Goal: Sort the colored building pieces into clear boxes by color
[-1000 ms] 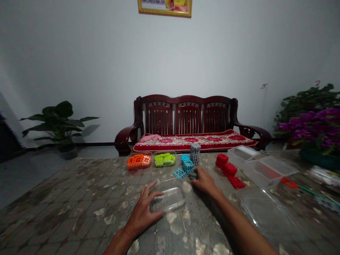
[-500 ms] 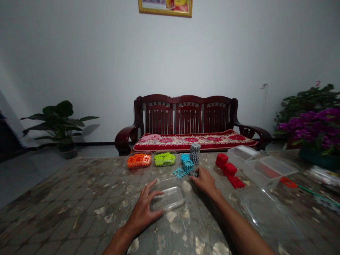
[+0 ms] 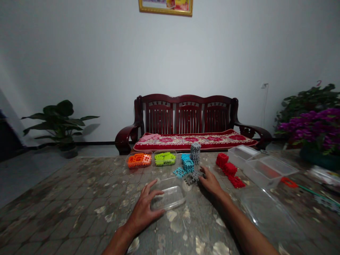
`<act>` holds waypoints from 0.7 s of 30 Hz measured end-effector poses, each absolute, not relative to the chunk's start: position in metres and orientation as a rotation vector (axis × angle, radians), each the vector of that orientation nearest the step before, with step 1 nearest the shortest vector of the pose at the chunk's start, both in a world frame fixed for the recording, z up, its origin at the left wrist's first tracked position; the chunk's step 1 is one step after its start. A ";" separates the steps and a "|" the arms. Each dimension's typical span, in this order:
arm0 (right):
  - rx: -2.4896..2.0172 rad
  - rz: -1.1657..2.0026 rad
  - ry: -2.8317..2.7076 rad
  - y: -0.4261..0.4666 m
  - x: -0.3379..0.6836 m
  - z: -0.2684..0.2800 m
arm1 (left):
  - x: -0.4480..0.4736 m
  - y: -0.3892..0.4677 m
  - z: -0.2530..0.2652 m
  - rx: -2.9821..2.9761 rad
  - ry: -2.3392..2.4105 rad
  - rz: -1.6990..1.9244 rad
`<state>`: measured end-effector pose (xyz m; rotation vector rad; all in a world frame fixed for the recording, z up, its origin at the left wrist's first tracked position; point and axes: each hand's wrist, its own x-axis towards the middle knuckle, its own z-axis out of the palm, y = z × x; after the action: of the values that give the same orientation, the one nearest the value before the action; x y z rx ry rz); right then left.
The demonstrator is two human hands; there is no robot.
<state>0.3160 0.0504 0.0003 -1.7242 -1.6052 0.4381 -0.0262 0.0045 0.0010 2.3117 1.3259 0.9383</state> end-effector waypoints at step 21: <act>-1.820 -0.082 -2.261 0.021 0.233 0.034 | -0.030 0.006 0.000 2.360 1.378 1.123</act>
<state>0.2332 0.0205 0.0338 -1.8201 -2.2609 -0.0820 -0.0302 0.0057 -0.0003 2.3597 1.3784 1.1232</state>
